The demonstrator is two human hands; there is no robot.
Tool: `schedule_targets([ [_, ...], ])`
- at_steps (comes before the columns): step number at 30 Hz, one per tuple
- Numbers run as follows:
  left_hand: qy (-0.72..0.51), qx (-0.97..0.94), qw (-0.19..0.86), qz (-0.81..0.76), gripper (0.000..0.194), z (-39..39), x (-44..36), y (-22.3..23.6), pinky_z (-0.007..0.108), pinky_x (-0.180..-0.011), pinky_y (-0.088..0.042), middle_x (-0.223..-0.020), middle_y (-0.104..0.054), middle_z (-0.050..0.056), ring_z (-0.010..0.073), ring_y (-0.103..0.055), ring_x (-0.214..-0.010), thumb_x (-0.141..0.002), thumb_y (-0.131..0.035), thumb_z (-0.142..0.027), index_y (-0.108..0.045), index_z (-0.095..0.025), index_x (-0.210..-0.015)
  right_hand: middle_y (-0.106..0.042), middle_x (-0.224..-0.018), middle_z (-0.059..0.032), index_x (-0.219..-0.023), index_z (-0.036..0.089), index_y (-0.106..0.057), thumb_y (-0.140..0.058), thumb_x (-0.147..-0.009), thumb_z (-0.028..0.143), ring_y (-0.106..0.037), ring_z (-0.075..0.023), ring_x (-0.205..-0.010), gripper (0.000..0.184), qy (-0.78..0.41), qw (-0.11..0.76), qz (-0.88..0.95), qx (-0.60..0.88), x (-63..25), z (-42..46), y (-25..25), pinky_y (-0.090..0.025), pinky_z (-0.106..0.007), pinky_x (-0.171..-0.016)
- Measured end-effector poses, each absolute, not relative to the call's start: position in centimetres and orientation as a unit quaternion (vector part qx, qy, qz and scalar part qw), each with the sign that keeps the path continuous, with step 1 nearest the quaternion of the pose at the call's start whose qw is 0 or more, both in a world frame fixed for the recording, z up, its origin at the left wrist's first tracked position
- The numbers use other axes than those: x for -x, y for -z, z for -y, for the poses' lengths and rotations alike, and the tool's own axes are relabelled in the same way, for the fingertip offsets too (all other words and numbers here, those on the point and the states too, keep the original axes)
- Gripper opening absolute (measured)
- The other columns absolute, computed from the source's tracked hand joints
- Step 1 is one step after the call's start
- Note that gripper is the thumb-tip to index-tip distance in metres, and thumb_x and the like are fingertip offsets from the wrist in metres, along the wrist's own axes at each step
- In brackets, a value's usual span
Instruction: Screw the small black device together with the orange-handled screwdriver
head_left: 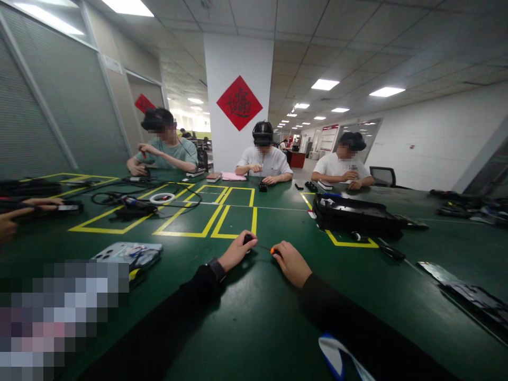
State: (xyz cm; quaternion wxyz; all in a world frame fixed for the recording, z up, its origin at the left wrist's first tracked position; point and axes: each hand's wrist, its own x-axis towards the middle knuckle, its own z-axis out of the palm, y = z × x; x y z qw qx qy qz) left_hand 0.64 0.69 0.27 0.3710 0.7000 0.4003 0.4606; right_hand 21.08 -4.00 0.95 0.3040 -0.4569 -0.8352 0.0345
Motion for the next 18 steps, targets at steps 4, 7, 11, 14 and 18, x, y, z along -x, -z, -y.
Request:
schedule_targets([
  [4, -0.467, -0.701, 0.353, -0.407, 0.021, -0.6, -1.1, -0.14, 0.026, -0.071, -0.042, -0.084, -0.059, 0.002, 0.0147, -0.054, -0.078, -0.075, -0.051, -0.036, -0.054, -0.018, -0.086, -0.055, -0.09, -0.0047, -0.099, 0.019, -0.051, -0.048, -0.08, 0.016, -0.049, -0.0171, -0.085, 0.02, -0.078, 0.315, 0.83, 0.454, -21.12, 4.06, -1.05, -0.038, -0.03, -0.077],
  [7, -0.476, -0.681, 0.37, -0.415, 0.021, -0.57, -1.35, -0.1, 0.025, -0.067, -0.042, -0.08, -0.059, 0.002, 0.0143, -0.054, -0.075, -0.075, -0.05, -0.035, -0.052, -0.018, -0.088, -0.054, -0.094, -0.0062, -0.105, 0.018, -0.048, -0.044, -0.083, 0.022, -0.049, -0.017, -0.088, 0.023, -0.089, 0.35, 0.807, 0.467, -21.08, 3.85, -0.87, -0.038, -0.031, -0.08],
  [11, -0.479, -0.661, 0.403, -0.414, 0.022, -0.54, -1.39, -0.25, 0.024, -0.066, -0.042, -0.084, -0.06, 0.002, 0.0135, -0.055, -0.076, -0.074, -0.051, -0.035, -0.05, -0.019, -0.09, -0.055, -0.09, -0.007, -0.09, 0.017, -0.055, -0.032, -0.089, 0.022, -0.048, -0.0172, -0.089, 0.024, -0.057, 0.331, 0.824, 0.456, -21.22, 3.58, -0.77, -0.037, -0.032, -0.083],
  [14, -0.479, -0.658, 0.407, -0.415, 0.02, -0.4, -1.36, -0.49, 0.025, -0.07, -0.042, -0.089, -0.061, 0.003, 0.0138, -0.055, -0.079, -0.073, -0.052, -0.034, -0.051, -0.018, -0.086, -0.055, -0.088, -0.0063, -0.086, 0.018, -0.055, -0.036, -0.087, 0.023, -0.048, -0.0172, -0.088, 0.02, -0.056, 0.319, 0.831, 0.452, -21.42, 3.44, -0.62, -0.037, -0.031, -0.081],
  [18, -0.469, -0.69, 0.369, -0.409, 0.021, -0.02, -1.42, -0.61, 0.025, -0.069, -0.042, -0.087, -0.059, 0.002, 0.0137, -0.053, -0.077, -0.074, -0.051, -0.036, -0.051, -0.018, -0.086, -0.055, -0.085, -0.0037, -0.088, 0.018, -0.052, -0.048, -0.08, 0.024, -0.05, -0.0157, -0.08, 0.011, -0.101, 0.349, 0.799, 0.479, -21.73, 3.14, -0.16, -0.039, -0.029, -0.073],
])
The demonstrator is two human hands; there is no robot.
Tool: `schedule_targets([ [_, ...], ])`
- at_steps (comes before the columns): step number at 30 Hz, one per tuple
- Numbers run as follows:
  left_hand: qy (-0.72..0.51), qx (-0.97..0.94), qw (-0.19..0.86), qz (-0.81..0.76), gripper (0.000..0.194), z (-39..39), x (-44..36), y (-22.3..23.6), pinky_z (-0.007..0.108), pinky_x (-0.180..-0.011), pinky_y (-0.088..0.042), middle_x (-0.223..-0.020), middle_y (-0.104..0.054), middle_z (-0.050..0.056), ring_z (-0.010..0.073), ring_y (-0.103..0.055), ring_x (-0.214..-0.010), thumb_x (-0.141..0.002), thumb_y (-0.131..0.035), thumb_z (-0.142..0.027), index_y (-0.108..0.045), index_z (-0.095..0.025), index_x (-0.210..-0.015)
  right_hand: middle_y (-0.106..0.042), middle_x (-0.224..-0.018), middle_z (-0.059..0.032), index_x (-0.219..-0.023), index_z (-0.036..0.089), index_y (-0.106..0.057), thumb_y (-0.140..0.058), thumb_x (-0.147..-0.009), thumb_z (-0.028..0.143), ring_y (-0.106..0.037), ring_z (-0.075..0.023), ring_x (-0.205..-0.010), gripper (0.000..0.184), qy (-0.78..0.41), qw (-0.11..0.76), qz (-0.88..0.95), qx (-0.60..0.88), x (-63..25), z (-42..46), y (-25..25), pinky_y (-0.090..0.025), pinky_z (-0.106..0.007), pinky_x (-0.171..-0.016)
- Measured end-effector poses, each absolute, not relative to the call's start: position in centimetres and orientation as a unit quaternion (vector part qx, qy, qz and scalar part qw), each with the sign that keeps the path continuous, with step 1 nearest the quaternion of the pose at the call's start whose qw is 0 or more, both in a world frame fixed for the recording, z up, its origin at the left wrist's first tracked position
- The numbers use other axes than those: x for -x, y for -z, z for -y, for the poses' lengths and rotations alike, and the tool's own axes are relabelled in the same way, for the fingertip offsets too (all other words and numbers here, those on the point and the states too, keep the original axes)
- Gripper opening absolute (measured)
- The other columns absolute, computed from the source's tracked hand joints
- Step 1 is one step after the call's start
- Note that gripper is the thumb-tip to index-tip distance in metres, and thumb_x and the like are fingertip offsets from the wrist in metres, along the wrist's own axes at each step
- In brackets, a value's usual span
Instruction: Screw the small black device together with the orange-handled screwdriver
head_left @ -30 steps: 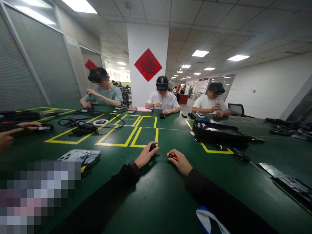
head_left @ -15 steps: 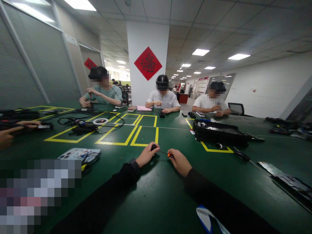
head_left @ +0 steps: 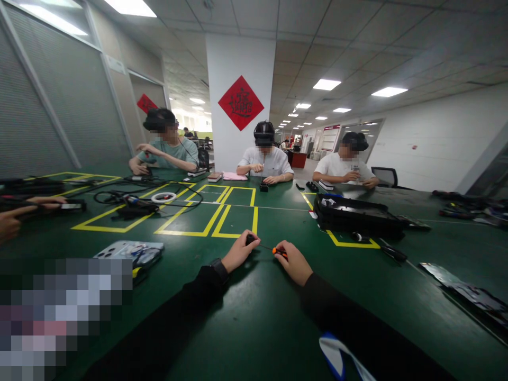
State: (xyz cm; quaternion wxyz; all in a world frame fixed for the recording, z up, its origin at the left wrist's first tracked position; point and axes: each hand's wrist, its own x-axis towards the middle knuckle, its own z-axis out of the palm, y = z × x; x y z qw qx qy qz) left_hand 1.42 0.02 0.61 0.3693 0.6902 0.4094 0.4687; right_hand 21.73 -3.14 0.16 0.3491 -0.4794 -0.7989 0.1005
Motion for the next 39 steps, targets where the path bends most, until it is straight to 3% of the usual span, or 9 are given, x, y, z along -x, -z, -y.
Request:
schedule_targets([
  [5, -0.462, -0.714, 0.334, -0.407, 0.021, 0.16, -1.47, -0.4, 0.024, -0.064, -0.041, -0.077, -0.054, -0.001, 0.0118, -0.05, -0.068, -0.076, -0.049, -0.036, -0.05, -0.019, -0.086, -0.056, -0.085, -0.0032, -0.091, 0.017, -0.052, -0.048, -0.081, 0.028, -0.051, -0.0148, -0.079, 0.016, -0.135, 0.367, 0.783, 0.484, -21.88, 2.7, -0.03, -0.04, -0.028, -0.074],
  [10, -0.463, -0.701, 0.343, -0.421, 0.021, -0.17, -1.41, -0.1, 0.023, -0.063, -0.041, -0.077, -0.054, -0.001, 0.0116, -0.049, -0.067, -0.075, -0.05, -0.036, -0.051, -0.018, -0.086, -0.057, -0.09, -0.0076, -0.086, 0.016, -0.058, -0.032, -0.088, 0.022, -0.047, -0.0179, -0.094, 0.027, -0.061, 0.367, 0.798, 0.475, -21.67, 2.6, -0.17, -0.035, -0.034, -0.086],
  [18, -0.467, -0.691, 0.357, -0.421, 0.023, -0.3, -1.33, -0.12, 0.024, -0.062, -0.042, -0.077, -0.056, 0.0, 0.013, -0.052, -0.069, -0.076, -0.049, -0.038, -0.05, -0.019, -0.089, -0.055, -0.089, -0.0054, -0.086, 0.018, -0.054, -0.05, -0.08, 0.022, -0.047, -0.0179, -0.09, 0.009, -0.071, 0.371, 0.805, 0.457, -21.83, 2.94, -0.29, -0.037, -0.033, -0.081],
  [21, -0.461, -0.694, 0.363, -0.417, 0.023, -0.11, -1.32, -0.33, 0.023, -0.061, -0.042, -0.078, -0.055, -0.001, 0.0124, -0.052, -0.069, -0.075, -0.049, -0.038, -0.049, -0.019, -0.089, -0.055, -0.086, -0.0037, -0.088, 0.018, -0.053, -0.056, -0.075, 0.023, -0.048, -0.0167, -0.083, 0.014, -0.092, 0.36, 0.795, 0.479, -21.73, 3.12, -0.32, -0.038, -0.03, -0.075],
  [25, -0.46, -0.693, 0.366, -0.417, 0.023, 0.01, -1.34, -0.37, 0.022, -0.058, -0.042, -0.078, -0.054, -0.001, 0.0121, -0.051, -0.068, -0.075, -0.049, -0.038, -0.049, -0.019, -0.088, -0.056, -0.084, -0.0038, -0.089, 0.018, -0.055, -0.048, -0.081, 0.03, -0.049, -0.0161, -0.082, 0.016, -0.094, 0.348, 0.792, 0.493, -21.48, 3.25, -0.54, -0.037, -0.029, -0.075],
  [29, -0.464, -0.696, 0.353, -0.419, 0.022, -0.07, -1.31, -0.25, 0.023, -0.06, -0.042, -0.078, -0.053, -0.001, 0.0119, -0.051, -0.068, -0.075, -0.05, -0.038, -0.05, -0.019, -0.087, -0.056, -0.083, -0.005, -0.078, 0.017, -0.058, -0.035, -0.087, 0.026, -0.048, -0.0153, -0.083, 0.026, -0.082, 0.335, 0.796, 0.498, -21.42, 3.14, -0.6, -0.035, -0.028, -0.077],
  [36, -0.464, -0.687, 0.364, -0.424, 0.022, -0.46, -1.27, 0.04, 0.023, -0.061, -0.041, -0.077, -0.056, -0.001, 0.0124, -0.052, -0.069, -0.074, -0.05, -0.036, -0.049, -0.019, -0.087, -0.054, -0.084, -0.0038, -0.081, 0.017, -0.054, -0.05, -0.078, 0.019, -0.046, -0.0164, -0.083, 0.006, -0.067, 0.351, 0.802, 0.478, -21.55, 3.08, -0.29, -0.035, -0.029, -0.076],
  [39, -0.465, -0.689, 0.362, -0.423, 0.021, -0.58, -1.29, 0.11, 0.024, -0.063, -0.041, -0.076, -0.056, -0.001, 0.0125, -0.052, -0.069, -0.074, -0.05, -0.035, -0.05, -0.018, -0.087, -0.054, -0.085, -0.0032, -0.085, 0.018, -0.052, -0.054, -0.074, 0.018, -0.046, -0.0164, -0.082, 0.011, -0.068, 0.359, 0.799, 0.477, -21.52, 3.28, -0.34, -0.036, -0.028, -0.074],
])
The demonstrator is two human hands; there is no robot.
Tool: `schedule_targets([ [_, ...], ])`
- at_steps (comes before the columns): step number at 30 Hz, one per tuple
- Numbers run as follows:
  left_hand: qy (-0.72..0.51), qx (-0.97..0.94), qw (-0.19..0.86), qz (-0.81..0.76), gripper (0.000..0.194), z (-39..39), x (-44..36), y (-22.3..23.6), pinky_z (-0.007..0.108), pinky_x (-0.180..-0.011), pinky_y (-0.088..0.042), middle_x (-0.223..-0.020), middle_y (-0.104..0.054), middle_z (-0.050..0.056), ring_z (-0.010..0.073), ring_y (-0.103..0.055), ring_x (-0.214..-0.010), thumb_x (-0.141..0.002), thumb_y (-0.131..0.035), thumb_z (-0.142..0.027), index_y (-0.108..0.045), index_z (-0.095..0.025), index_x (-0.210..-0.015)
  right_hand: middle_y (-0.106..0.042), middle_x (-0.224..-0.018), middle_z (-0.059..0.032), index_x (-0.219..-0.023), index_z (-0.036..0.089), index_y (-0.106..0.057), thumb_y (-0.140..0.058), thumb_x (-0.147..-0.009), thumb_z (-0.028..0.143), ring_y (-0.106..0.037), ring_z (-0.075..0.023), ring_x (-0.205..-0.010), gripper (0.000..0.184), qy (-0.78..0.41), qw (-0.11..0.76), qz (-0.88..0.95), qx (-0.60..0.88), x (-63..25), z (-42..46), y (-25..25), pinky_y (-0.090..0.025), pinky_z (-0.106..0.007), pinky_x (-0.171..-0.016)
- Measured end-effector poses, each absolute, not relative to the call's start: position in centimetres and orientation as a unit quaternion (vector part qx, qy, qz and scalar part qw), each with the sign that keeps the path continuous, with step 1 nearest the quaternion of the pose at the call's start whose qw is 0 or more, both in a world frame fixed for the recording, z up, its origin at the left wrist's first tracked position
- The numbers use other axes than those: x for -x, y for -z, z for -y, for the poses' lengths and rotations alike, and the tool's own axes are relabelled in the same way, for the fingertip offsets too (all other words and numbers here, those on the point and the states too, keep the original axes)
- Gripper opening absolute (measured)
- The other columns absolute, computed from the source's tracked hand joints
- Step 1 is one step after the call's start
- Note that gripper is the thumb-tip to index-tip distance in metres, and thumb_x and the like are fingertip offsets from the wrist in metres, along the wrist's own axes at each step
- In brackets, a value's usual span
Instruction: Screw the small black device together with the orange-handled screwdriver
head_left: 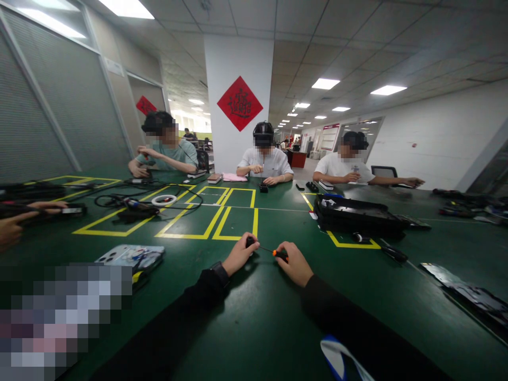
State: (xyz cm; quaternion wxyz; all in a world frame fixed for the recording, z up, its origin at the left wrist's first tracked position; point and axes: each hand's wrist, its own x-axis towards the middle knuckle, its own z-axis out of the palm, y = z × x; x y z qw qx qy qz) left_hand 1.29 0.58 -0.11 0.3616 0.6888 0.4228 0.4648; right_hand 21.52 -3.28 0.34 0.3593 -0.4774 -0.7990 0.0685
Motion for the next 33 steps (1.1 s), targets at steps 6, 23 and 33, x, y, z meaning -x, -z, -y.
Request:
schedule_targets([
  [6, -0.464, -0.693, 0.357, -0.42, 0.019, -0.42, -1.23, -0.11, 0.024, -0.066, -0.041, -0.077, -0.057, 0.0, 0.0129, -0.053, -0.071, -0.074, -0.05, -0.033, -0.05, -0.019, -0.087, -0.054, -0.083, -0.004, -0.081, 0.018, -0.055, -0.043, -0.083, 0.024, -0.047, -0.0164, -0.082, 0.013, -0.076, 0.346, 0.8, 0.485, -21.47, 3.16, -0.33, -0.036, -0.029, -0.075],
  [23, -0.465, -0.684, 0.383, -0.411, 0.021, -0.35, -1.24, -0.11, 0.022, -0.061, -0.041, -0.074, -0.056, -0.001, 0.0116, -0.053, -0.069, -0.075, -0.049, -0.036, -0.049, -0.019, -0.087, -0.052, -0.084, -0.0036, -0.086, 0.018, -0.053, -0.05, -0.078, 0.023, -0.046, -0.0161, -0.081, 0.01, -0.093, 0.363, 0.797, 0.474, -21.53, 3.26, -0.24, -0.038, -0.029, -0.074],
  [33, -0.475, -0.674, 0.385, -0.415, 0.023, -0.87, -1.25, 0.43, 0.021, -0.059, -0.04, -0.072, -0.057, -0.001, 0.0116, -0.054, -0.067, -0.074, -0.05, -0.038, -0.049, -0.019, -0.086, -0.052, -0.084, -0.0033, -0.078, 0.018, -0.051, -0.049, -0.075, 0.015, -0.046, -0.0162, -0.083, 0.005, -0.074, 0.374, 0.802, 0.46, -21.53, 3.16, -0.17, -0.037, -0.029, -0.076],
])
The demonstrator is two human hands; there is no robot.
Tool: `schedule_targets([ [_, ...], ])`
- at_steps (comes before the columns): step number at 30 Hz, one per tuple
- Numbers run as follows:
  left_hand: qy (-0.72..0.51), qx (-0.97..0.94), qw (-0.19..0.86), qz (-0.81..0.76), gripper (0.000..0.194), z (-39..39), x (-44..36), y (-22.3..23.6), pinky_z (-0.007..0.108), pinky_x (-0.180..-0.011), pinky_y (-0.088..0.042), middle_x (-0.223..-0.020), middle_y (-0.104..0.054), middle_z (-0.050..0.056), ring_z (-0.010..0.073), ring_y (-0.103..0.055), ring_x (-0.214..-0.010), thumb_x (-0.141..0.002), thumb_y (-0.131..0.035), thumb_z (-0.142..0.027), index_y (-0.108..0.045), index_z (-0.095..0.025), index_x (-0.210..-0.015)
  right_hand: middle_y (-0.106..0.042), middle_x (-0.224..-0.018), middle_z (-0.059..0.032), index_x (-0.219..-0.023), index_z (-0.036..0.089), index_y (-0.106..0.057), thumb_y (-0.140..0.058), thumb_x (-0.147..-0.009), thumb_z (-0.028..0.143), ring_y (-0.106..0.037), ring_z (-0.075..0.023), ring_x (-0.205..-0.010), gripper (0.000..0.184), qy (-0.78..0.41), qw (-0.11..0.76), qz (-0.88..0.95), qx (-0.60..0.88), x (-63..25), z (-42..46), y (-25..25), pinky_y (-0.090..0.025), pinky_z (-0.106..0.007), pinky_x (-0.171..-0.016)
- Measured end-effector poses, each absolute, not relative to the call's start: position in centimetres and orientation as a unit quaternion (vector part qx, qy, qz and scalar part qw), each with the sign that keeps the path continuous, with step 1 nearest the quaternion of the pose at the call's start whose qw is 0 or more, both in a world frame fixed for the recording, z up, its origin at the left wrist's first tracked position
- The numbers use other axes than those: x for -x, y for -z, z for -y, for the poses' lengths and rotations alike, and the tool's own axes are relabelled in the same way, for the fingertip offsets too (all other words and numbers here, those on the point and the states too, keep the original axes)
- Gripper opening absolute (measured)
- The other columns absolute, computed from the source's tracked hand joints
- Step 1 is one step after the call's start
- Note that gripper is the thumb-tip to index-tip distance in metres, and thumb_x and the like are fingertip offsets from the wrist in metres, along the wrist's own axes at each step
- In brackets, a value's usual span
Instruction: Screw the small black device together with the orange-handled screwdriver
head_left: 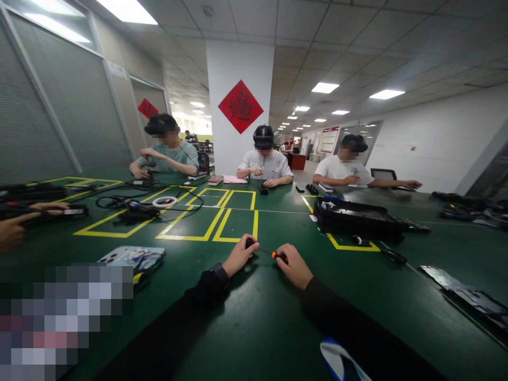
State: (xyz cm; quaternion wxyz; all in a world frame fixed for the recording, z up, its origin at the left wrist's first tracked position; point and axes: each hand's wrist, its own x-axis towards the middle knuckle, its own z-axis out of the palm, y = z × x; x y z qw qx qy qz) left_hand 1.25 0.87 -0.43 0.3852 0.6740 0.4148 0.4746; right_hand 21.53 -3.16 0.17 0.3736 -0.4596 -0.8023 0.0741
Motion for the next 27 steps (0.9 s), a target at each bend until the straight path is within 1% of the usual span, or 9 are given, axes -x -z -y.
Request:
schedule_targets([
  [4, -0.499, -0.66, 0.35, -0.439, 0.021, -1.8, -2.1, 1.1, 0.022, -0.057, -0.039, -0.066, -0.055, -0.002, 0.011, -0.052, -0.06, -0.074, -0.05, -0.037, -0.05, -0.018, -0.082, -0.051, -0.083, -0.0019, -0.083, 0.019, -0.049, -0.052, -0.071, 0.014, -0.046, -0.0153, -0.079, 0.013, -0.087, 0.379, 0.793, 0.47, -21.6, 3.1, 0.1, -0.038, -0.028, -0.072],
  [9, -0.55, -0.607, 0.297, -0.491, 0.011, -3.3, -4.7, 1.4, 0.024, -0.061, -0.039, -0.063, -0.053, -0.002, 0.0114, -0.05, -0.06, -0.073, -0.049, -0.027, -0.05, -0.017, -0.077, -0.053, -0.083, -0.0027, -0.085, 0.018, -0.051, -0.052, -0.076, 0.021, -0.048, -0.0153, -0.078, 0.01, -0.105, 0.376, 0.772, 0.502, -21.8, 2.4, 0.5, -0.039, -0.027, -0.071],
  [11, -0.558, -0.593, 0.287, -0.504, 0.008, -4.0, -5.9, 1.1, 0.025, -0.064, -0.039, -0.064, -0.053, -0.001, 0.0122, -0.051, -0.063, -0.072, -0.048, -0.024, -0.049, -0.017, -0.075, -0.054, -0.082, -0.0043, -0.082, 0.017, -0.054, -0.046, -0.081, 0.025, -0.048, -0.016, -0.08, 0.011, -0.097, 0.373, 0.774, 0.503, -21.8, 2.1, 0.6, -0.038, -0.029, -0.074],
  [14, -0.558, -0.597, 0.289, -0.498, 0.007, -5.2, -7.6, 0.6, 0.027, -0.068, -0.039, -0.067, -0.054, -0.001, 0.0131, -0.051, -0.066, -0.072, -0.05, -0.024, -0.05, -0.018, -0.074, -0.054, -0.08, -0.0057, -0.075, 0.016, -0.055, -0.034, -0.087, 0.024, -0.047, -0.0164, -0.081, 0.026, -0.079, 0.369, 0.779, 0.501, -21.9, 1.9, 0.6, -0.037, -0.03, -0.078],
  [16, -0.554, -0.605, 0.297, -0.489, 0.006, -5.7, -8.3, 0.3, 0.027, -0.069, -0.04, -0.068, -0.055, 0.0, 0.0129, -0.052, -0.067, -0.071, -0.051, -0.024, -0.05, -0.018, -0.073, -0.054, -0.08, -0.0059, -0.074, 0.016, -0.056, -0.032, -0.088, 0.023, -0.047, -0.0164, -0.081, 0.029, -0.074, 0.369, 0.781, 0.499, -22.0, 1.9, 0.6, -0.037, -0.031, -0.078],
  [18, -0.548, -0.611, 0.312, -0.479, 0.006, -5.8, -8.3, 0.1, 0.026, -0.067, -0.041, -0.066, -0.055, -0.001, 0.0121, -0.052, -0.064, -0.071, -0.051, -0.023, -0.05, -0.017, -0.072, -0.054, -0.082, -0.006, -0.075, 0.017, -0.055, -0.034, -0.088, 0.023, -0.048, -0.0165, -0.081, 0.025, -0.073, 0.371, 0.779, 0.499, -22.0, 2.0, 0.7, -0.037, -0.031, -0.078],
  [22, -0.536, -0.618, 0.347, -0.459, 0.012, -4.9, -6.6, 0.4, 0.023, -0.058, -0.041, -0.063, -0.055, -0.001, 0.0104, -0.052, -0.057, -0.074, -0.048, -0.027, -0.05, -0.016, -0.076, -0.054, -0.084, -0.0047, -0.084, 0.018, -0.053, -0.045, -0.082, 0.024, -0.049, -0.0166, -0.082, 0.01, -0.086, 0.381, 0.774, 0.498, -22.0, 2.3, 0.7, -0.038, -0.03, -0.075],
  [24, -0.529, -0.62, 0.36, -0.454, 0.016, -4.1, -5.2, 0.7, 0.022, -0.052, -0.039, -0.061, -0.054, -0.002, 0.0103, -0.051, -0.054, -0.074, -0.048, -0.031, -0.05, -0.016, -0.078, -0.055, -0.084, -0.0031, -0.089, 0.019, -0.052, -0.05, -0.08, 0.023, -0.05, -0.0161, -0.081, 0.011, -0.104, 0.378, 0.776, 0.493, -22.0, 2.4, 0.7, -0.039, -0.029, -0.074],
  [27, -0.507, -0.646, 0.375, -0.431, 0.022, -2.7, -3.4, 0.9, 0.021, -0.051, -0.038, -0.062, -0.054, -0.002, 0.0097, -0.05, -0.053, -0.074, -0.049, -0.037, -0.051, -0.016, -0.081, -0.055, -0.084, -0.0018, -0.092, 0.02, -0.052, -0.053, -0.077, 0.024, -0.05, -0.0153, -0.079, 0.015, -0.127, 0.366, 0.785, 0.484, -22.0, 2.5, 0.5, -0.04, -0.028, -0.072],
])
